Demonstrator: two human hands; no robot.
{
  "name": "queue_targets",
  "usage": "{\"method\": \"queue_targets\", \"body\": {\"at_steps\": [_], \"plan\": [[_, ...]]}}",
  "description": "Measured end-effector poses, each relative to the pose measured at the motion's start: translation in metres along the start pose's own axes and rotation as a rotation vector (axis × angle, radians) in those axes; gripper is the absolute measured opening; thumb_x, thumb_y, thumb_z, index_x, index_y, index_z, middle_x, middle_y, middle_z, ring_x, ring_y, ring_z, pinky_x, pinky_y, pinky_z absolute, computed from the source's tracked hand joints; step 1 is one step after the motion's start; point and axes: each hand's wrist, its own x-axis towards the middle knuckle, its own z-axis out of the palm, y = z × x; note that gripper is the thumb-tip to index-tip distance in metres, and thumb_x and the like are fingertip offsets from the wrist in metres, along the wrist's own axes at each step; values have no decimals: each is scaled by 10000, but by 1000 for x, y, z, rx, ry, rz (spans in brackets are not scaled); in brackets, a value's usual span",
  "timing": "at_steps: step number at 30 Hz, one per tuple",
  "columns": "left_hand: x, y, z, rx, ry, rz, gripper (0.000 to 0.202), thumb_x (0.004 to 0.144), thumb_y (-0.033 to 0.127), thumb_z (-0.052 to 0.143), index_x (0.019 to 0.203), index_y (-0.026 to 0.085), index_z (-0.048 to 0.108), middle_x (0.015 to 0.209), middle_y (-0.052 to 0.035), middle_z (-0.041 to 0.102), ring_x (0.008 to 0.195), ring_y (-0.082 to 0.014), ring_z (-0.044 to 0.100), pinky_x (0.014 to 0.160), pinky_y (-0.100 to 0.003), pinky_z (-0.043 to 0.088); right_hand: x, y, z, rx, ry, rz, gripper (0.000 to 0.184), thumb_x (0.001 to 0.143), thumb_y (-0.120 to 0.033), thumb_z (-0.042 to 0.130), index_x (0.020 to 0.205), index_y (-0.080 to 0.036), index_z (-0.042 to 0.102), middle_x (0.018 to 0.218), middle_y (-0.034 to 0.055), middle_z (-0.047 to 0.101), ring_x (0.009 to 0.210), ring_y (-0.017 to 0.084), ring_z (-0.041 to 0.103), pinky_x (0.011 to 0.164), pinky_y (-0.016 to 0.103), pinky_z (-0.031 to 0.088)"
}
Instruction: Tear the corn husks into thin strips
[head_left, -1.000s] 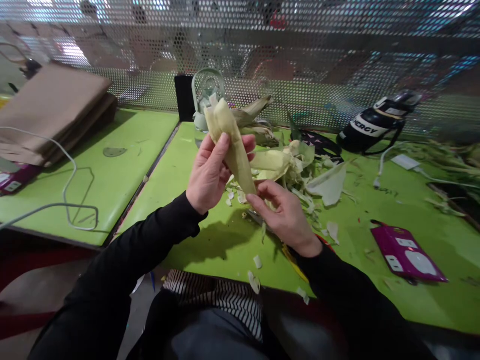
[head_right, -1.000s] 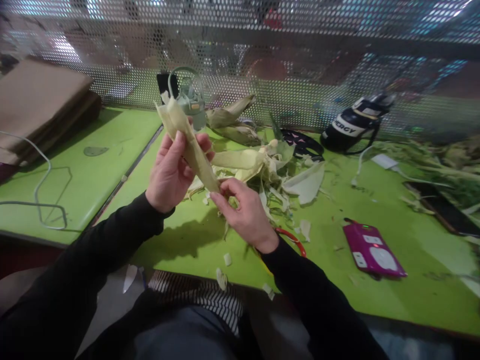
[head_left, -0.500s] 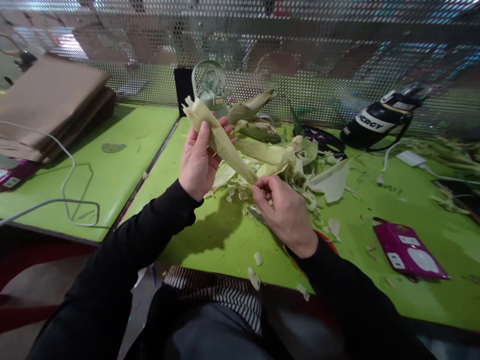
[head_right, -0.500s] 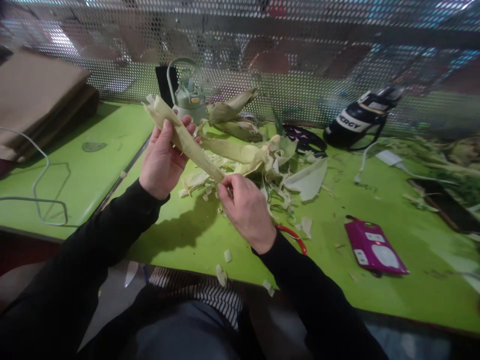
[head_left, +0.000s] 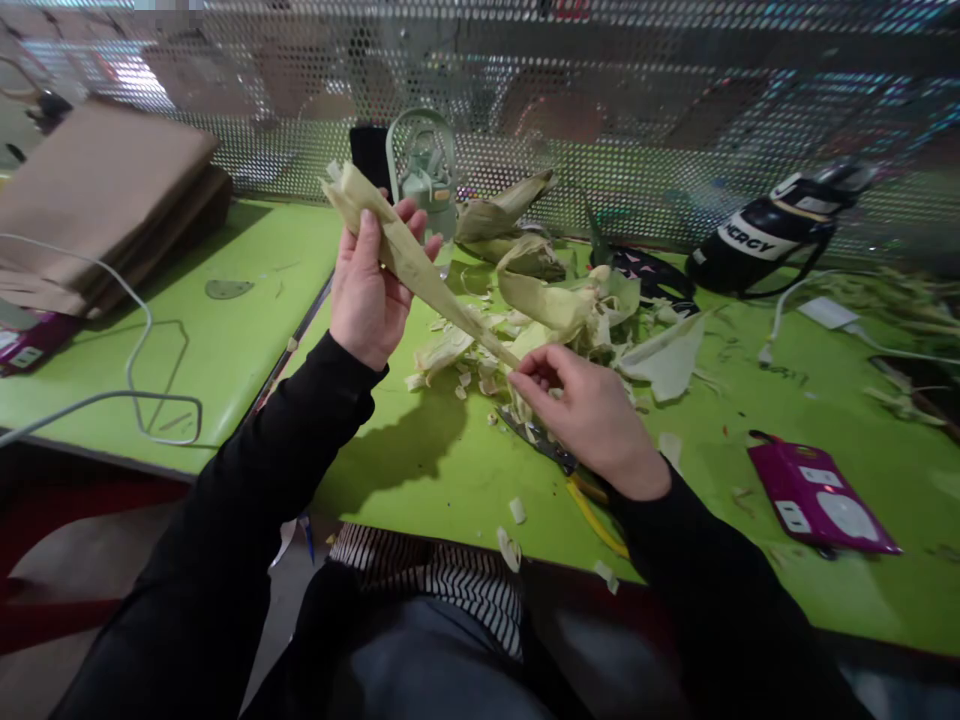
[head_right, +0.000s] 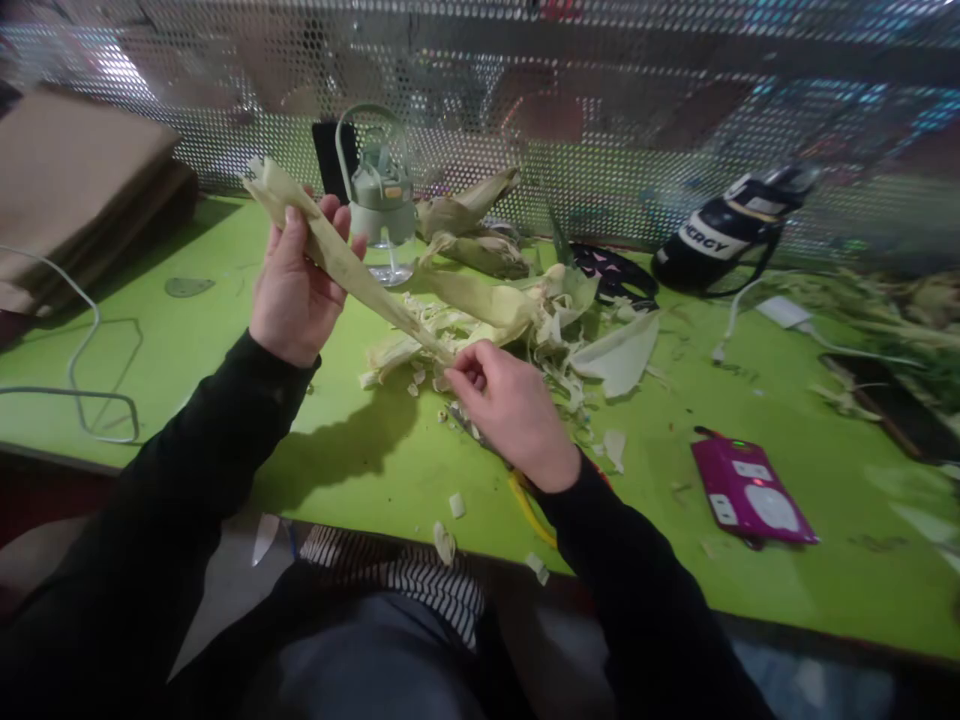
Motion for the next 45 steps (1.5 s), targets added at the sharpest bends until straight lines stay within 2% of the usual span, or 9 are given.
{"method": "queue_targets", "body": {"at_steps": [5, 9, 16, 23, 26, 29, 32, 37, 45], "plan": [[-8, -10, 5, 0, -5, -15, 257, 1053, 329, 445, 1262, 297, 590, 1264, -51, 720, 1312, -216, 631, 1038, -377, 582, -2, 1, 8, -141, 150, -144, 329, 996, -508, 545, 1039, -193, 630, 1073, 134, 722, 1007, 291, 677, 849, 463, 553], [-27, -16, 17, -2, -33, -83, 261, 1056, 286, 418, 1252, 282, 590, 1258, -61, 718, 1298, -212, 638, 1040, -380, 583, -6, -5, 16, -68, 148, -226, 329, 1026, -412, 525, 1288, -219, 578, 1230, 126, 714, 1109, 277, 675, 943, 476, 556], [-29, -10, 20, -28, -15, -137, 279, 1071, 250, 368, 1246, 258, 584, 1211, -56, 727, 1241, -192, 666, 1019, -368, 600, -2, -2, 16, -111, 110, -343, 230, 1013, -391, 553, 923, -206, 658, 954, 107, 722, 911, 245, 675, 824, 406, 566], [-14, -10, 8, -43, -21, -99, 262, 1076, 271, 381, 1217, 231, 599, 1222, -60, 735, 1244, -195, 671, 1047, -363, 587, -4, -10, 3, 319, 77, 20, 447, 932, -621, 599, 774, -203, 622, 708, 21, 634, 596, 140, 549, 566, 292, 464], [-14, -10, 6, -15, -92, -74, 265, 1072, 304, 402, 1208, 234, 618, 1237, -66, 732, 1256, -209, 668, 1052, -363, 586, -2, -5, 4, 488, 31, 181, 406, 940, -565, 617, 770, -196, 630, 650, -9, 595, 566, 121, 529, 540, 265, 441], [-17, -6, 10, -29, -105, -49, 294, 1078, 302, 381, 1237, 252, 623, 1208, -49, 738, 1269, -207, 663, 1044, -355, 590, -1, -3, 7, 591, 16, 170, 237, 909, -435, 692, 942, -201, 668, 753, -7, 667, 664, 137, 618, 635, 274, 513], [-18, -1, 14, -49, -79, -24, 330, 1086, 292, 349, 1294, 276, 604, 1164, -34, 746, 1269, -193, 663, 1034, -334, 592, -3, -9, 6, 473, 5, 87, 151, 965, -295, 591, 1046, -201, 678, 862, 12, 710, 703, 131, 634, 676, 275, 512], [-16, -1, 12, -2, -91, 16, 362, 1092, 353, 332, 1370, 308, 559, 1140, -27, 743, 1223, -181, 687, 1002, -310, 600, -7, -20, 3, 177, 30, -51, 157, 981, -210, 536, 1084, -171, 647, 748, -10, 657, 582, 114, 553, 591, 256, 458], [-6, -4, -1, 117, -168, 32, 367, 1064, 452, 407, 1376, 340, 565, 1063, -33, 729, 1067, -146, 705, 887, -241, 597, -14, -20, 14, -42, 91, -296, 258, 1026, -345, 555, 1169, -140, 619, 833, 46, 737, 684, 164, 674, 626, 284, 523]]}}
